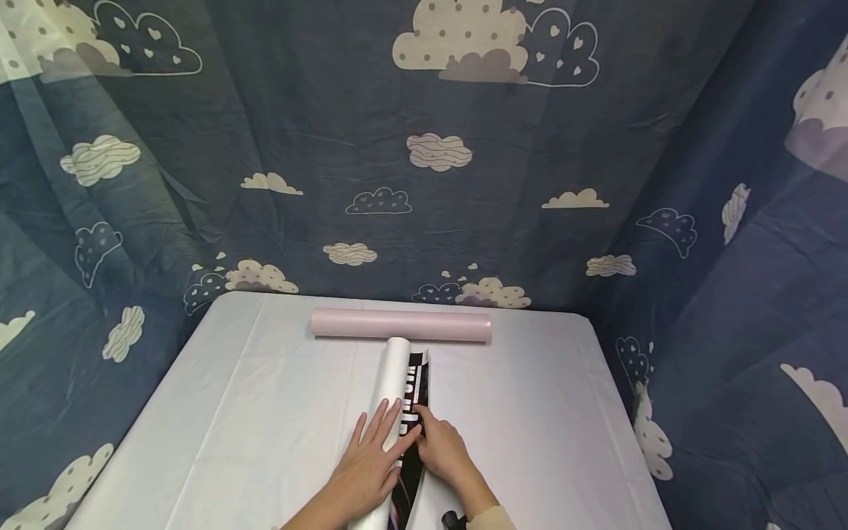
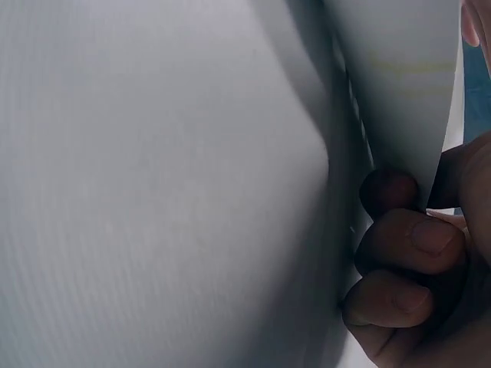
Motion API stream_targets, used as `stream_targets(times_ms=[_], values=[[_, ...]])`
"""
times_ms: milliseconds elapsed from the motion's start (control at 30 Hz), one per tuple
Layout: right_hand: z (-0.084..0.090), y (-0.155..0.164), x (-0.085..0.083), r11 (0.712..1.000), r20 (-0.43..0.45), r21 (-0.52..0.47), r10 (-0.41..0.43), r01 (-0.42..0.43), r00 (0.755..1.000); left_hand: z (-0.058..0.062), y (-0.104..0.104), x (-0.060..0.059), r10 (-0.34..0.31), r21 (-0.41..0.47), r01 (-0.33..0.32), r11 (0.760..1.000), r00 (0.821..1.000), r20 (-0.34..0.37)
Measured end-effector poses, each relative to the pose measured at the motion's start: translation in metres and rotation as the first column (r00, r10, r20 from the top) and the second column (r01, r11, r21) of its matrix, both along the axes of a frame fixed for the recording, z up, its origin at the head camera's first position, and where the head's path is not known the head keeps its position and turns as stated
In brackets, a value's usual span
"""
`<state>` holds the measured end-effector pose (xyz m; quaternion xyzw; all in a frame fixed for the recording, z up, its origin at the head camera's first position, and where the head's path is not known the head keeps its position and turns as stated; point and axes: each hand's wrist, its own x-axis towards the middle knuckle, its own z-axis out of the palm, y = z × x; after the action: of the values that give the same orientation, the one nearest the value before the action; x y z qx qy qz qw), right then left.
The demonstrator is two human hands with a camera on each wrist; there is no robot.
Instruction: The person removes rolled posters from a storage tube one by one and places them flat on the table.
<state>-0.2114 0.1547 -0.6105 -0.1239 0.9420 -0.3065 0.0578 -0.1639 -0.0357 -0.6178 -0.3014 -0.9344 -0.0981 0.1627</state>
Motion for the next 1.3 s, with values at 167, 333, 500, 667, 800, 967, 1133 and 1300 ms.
stream_targets(times_ms=[167, 333, 500, 667, 800, 967, 1133, 1300], values=[[0.001, 0.003, -0.001, 1.0, 0.022, -0.003, -0.007, 0.007, 1.0, 0.001, -0.001, -0.003, -0.06, -0.039, 0.059, 0.997, 0.998, -0.008], [0.003, 0.006, -0.003, 1.0, 0.054, 0.003, -0.029, 0.029, 0.998, 0.004, -0.002, -0.003, -0.114, -0.054, 0.114, 0.992, 0.993, -0.008], [0.003, 0.011, -0.005, 0.999, 0.078, 0.007, -0.046, 0.046, 0.996, 0.006, -0.005, -0.003, -0.124, -0.102, 0.124, 0.987, 0.992, 0.0], [0.002, 0.019, -0.006, 0.999, 0.062, 0.008, -0.039, 0.039, 0.997, 0.011, -0.009, -0.006, -0.101, -0.105, 0.098, 0.99, 0.995, -0.023], [0.002, 0.027, -0.008, 0.999, 0.069, 0.011, -0.054, 0.053, 0.996, 0.016, -0.012, -0.009, -0.091, -0.055, 0.089, 0.995, 0.995, -0.043], [0.004, 0.038, -0.01, 0.997, 0.067, 0.019, -0.071, 0.069, 0.995, 0.018, -0.014, -0.012, -0.084, -0.021, 0.083, 0.996, 0.996, -0.034], [0.005, 0.047, -0.012, 0.997, 0.039, 0.023, -0.08, 0.079, 0.996, 0.018, -0.015, -0.018, -0.065, -0.002, 0.066, 0.998, 0.997, 0.028], [0.003, 0.052, -0.011, 0.994, 0.026, 0.059, -0.096, 0.094, 0.995, 0.017, -0.018, -0.023, -0.031, 0.019, 0.03, 0.999, 0.997, 0.077]])
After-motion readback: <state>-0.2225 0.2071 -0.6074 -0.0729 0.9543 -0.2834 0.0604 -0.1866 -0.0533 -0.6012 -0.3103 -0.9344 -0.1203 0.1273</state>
